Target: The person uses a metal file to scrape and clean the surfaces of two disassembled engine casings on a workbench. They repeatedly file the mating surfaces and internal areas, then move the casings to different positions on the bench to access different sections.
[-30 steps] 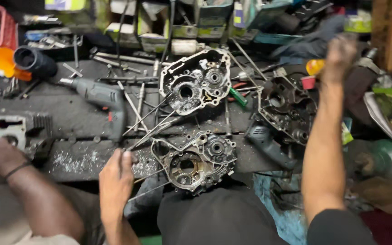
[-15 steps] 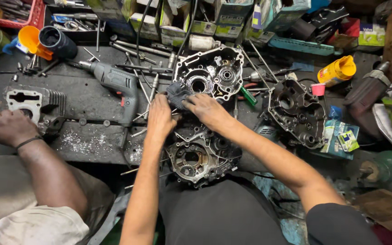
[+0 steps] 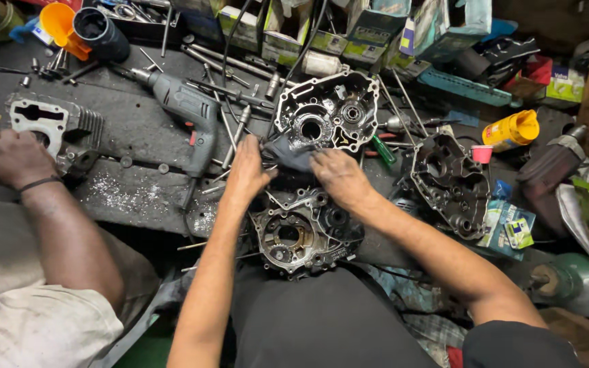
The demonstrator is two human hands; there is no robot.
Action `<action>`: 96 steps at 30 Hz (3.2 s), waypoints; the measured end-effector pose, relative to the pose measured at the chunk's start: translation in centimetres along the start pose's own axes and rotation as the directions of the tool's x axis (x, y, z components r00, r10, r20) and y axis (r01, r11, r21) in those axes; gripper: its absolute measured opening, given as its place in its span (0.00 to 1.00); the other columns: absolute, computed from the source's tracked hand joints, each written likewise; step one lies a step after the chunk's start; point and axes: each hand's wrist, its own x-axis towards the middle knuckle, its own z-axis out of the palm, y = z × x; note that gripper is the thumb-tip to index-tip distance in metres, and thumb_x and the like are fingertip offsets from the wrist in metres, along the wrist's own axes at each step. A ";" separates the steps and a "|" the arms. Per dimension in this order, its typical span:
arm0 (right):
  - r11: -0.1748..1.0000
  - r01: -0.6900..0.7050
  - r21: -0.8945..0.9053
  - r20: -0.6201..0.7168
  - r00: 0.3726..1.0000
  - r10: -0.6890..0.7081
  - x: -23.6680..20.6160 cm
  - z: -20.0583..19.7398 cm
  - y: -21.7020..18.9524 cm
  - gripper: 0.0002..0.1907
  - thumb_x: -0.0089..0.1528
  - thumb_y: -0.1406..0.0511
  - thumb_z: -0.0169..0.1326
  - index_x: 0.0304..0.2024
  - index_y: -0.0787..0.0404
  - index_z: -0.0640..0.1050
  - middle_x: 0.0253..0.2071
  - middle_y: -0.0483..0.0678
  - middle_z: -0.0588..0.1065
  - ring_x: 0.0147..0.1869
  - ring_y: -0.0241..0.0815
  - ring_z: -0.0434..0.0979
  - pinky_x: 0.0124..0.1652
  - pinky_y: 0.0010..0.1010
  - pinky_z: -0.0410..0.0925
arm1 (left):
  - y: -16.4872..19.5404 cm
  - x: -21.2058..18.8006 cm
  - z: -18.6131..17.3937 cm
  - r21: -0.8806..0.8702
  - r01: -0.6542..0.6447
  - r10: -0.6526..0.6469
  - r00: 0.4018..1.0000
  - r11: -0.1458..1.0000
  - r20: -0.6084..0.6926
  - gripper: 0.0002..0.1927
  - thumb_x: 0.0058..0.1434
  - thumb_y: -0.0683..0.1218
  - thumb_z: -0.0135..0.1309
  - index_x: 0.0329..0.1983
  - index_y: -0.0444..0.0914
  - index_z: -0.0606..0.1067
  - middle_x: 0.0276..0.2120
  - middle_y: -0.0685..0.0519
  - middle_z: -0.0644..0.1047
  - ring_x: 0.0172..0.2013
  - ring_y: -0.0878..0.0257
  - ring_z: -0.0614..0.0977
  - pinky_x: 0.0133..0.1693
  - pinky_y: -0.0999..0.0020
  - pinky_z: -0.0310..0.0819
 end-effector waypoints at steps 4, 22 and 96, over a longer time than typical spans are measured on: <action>0.964 -0.258 0.070 0.066 0.965 0.253 -2.4 -5.5 3.8 0.18 0.53 0.74 0.57 0.46 0.60 0.80 0.44 0.52 0.79 0.51 0.54 0.79 0.50 0.42 0.73 | -0.3 0.2 0.2 -0.032 0.078 -0.075 0.994 0.996 0.077 0.37 0.43 0.45 0.74 0.50 0.30 0.63 0.44 0.35 0.72 0.48 0.39 0.74 0.53 0.50 0.69; -0.176 0.014 0.984 0.112 0.717 0.688 -4.5 -5.3 4.9 0.13 0.71 0.61 0.56 0.53 0.63 0.79 0.45 0.51 0.79 0.53 0.46 0.79 0.60 0.36 0.72 | 0.3 0.4 -0.9 -0.127 0.157 -0.147 0.985 0.979 0.087 0.33 0.47 0.48 0.74 0.45 0.32 0.65 0.38 0.36 0.76 0.41 0.36 0.78 0.44 0.46 0.71; 0.325 -0.549 0.770 0.194 0.687 0.701 -8.1 -10.6 -4.7 0.14 0.65 0.65 0.57 0.53 0.59 0.81 0.49 0.50 0.81 0.52 0.44 0.83 0.53 0.33 0.74 | 12.8 -2.8 -6.6 -0.099 -0.096 0.124 0.934 0.990 0.336 0.09 0.63 0.46 0.55 0.44 0.37 0.78 0.47 0.45 0.77 0.51 0.45 0.74 0.53 0.50 0.68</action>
